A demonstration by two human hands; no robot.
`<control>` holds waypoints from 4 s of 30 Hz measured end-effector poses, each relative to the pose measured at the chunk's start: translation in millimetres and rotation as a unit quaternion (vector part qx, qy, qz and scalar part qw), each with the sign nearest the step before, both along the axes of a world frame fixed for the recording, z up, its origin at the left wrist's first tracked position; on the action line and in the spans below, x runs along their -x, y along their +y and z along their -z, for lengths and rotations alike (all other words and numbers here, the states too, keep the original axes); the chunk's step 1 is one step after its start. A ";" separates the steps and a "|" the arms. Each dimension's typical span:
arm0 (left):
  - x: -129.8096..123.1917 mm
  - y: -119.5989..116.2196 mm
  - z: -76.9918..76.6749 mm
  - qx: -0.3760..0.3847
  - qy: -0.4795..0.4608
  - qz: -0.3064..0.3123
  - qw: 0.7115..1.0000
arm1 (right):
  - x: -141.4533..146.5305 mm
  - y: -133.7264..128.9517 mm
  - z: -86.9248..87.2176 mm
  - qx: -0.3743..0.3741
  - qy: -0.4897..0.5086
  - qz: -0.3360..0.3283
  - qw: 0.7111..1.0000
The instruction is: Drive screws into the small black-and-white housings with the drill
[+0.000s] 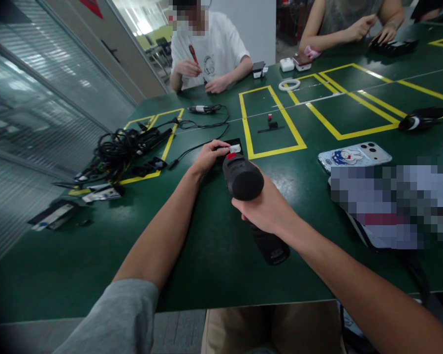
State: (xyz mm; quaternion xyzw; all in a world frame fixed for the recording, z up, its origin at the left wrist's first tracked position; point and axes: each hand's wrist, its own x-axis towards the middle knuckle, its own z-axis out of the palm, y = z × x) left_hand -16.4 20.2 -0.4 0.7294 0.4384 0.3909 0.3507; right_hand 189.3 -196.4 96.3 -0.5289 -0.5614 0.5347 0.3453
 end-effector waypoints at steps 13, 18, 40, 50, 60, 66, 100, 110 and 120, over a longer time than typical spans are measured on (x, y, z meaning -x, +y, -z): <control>1.7 0.8 2.1 -0.001 0.006 0.000 1.000 | 1.9 0.2 1.9 -0.004 0.023 -0.004 1.000; 2.4 2.1 3.1 -0.002 0.007 0.002 1.000 | 2.6 -0.5 -0.8 0.009 0.014 0.005 1.000; -0.1 0.3 1.0 -0.013 0.024 -0.007 1.000 | 2.9 -4.6 -11.3 0.017 -0.029 0.017 0.999; -2.1 -3.6 -0.6 -0.021 0.025 -0.007 0.999 | 3.6 -3.4 -2.7 0.002 -0.015 0.010 1.000; -2.4 -3.7 0.5 -0.027 0.023 -0.010 0.999 | 3.6 -2.7 0.2 -0.004 -0.020 0.028 0.999; -2.8 -3.5 0.1 -0.030 0.013 0.000 0.999 | 3.8 -2.4 5.7 -0.003 -0.025 0.023 0.999; -2.6 -3.4 0.3 -0.017 0.010 0.003 1.000 | 5.2 -4.2 5.9 -0.006 -0.023 0.015 1.000; -1.4 -3.0 -0.7 -0.017 0.023 -0.005 1.000 | 4.6 -4.4 2.9 0.001 0.012 0.014 1.000; -2.3 -1.2 1.6 -0.007 0.010 -0.006 1.000 | 4.1 -5.4 2.7 0.001 0.013 0.016 1.000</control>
